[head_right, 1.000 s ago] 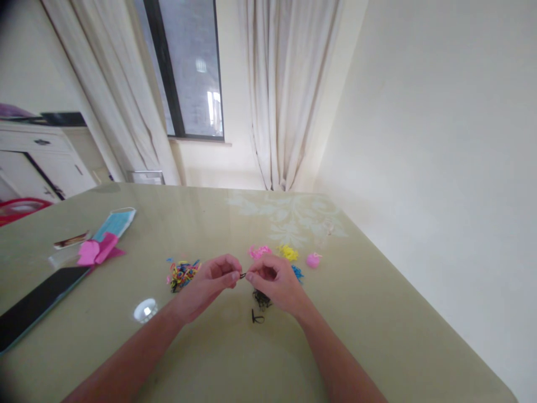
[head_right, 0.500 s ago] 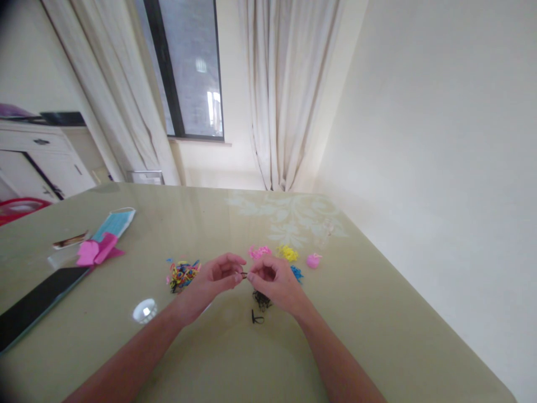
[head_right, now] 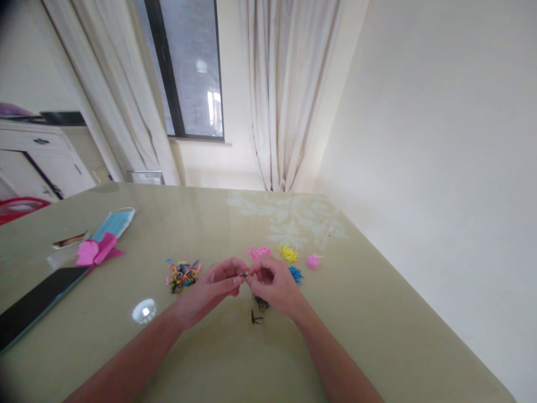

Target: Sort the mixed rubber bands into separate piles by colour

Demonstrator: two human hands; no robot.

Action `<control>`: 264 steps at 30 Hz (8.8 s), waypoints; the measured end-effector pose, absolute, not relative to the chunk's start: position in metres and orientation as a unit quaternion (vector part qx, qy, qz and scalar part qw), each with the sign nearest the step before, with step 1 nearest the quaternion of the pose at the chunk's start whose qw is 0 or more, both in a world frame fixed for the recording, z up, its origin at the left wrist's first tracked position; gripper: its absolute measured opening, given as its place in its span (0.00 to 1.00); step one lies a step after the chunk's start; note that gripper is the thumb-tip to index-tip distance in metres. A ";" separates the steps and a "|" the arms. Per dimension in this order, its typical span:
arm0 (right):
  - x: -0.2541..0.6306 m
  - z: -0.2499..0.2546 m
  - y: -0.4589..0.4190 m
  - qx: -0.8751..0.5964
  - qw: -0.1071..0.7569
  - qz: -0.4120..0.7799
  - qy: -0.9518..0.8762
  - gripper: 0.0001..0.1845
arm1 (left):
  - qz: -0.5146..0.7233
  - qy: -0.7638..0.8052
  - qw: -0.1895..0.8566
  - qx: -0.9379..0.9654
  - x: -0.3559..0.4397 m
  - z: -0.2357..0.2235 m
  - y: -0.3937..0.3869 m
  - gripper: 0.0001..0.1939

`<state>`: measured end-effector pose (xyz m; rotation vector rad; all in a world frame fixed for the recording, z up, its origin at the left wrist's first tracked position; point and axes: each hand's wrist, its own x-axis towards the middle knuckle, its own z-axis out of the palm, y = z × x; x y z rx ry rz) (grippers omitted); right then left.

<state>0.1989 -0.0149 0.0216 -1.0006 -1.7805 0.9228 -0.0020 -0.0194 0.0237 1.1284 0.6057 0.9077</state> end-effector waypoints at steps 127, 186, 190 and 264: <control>0.190 0.011 -0.007 -0.466 0.402 0.289 -0.734 0.15 | 0.391 0.386 0.529 0.647 -0.016 0.008 -0.001 0.19; 0.207 0.010 0.024 -0.590 0.417 0.174 -0.670 0.14 | 0.441 0.504 0.426 0.608 -0.031 0.002 0.019 0.15; 0.193 0.011 0.009 -0.487 0.436 0.294 -0.697 0.14 | 0.458 0.456 0.519 0.560 -0.018 0.009 0.008 0.19; 0.189 0.018 -0.003 -0.470 0.443 0.310 -0.698 0.07 | 0.381 0.453 0.423 0.686 -0.015 0.017 -0.002 0.15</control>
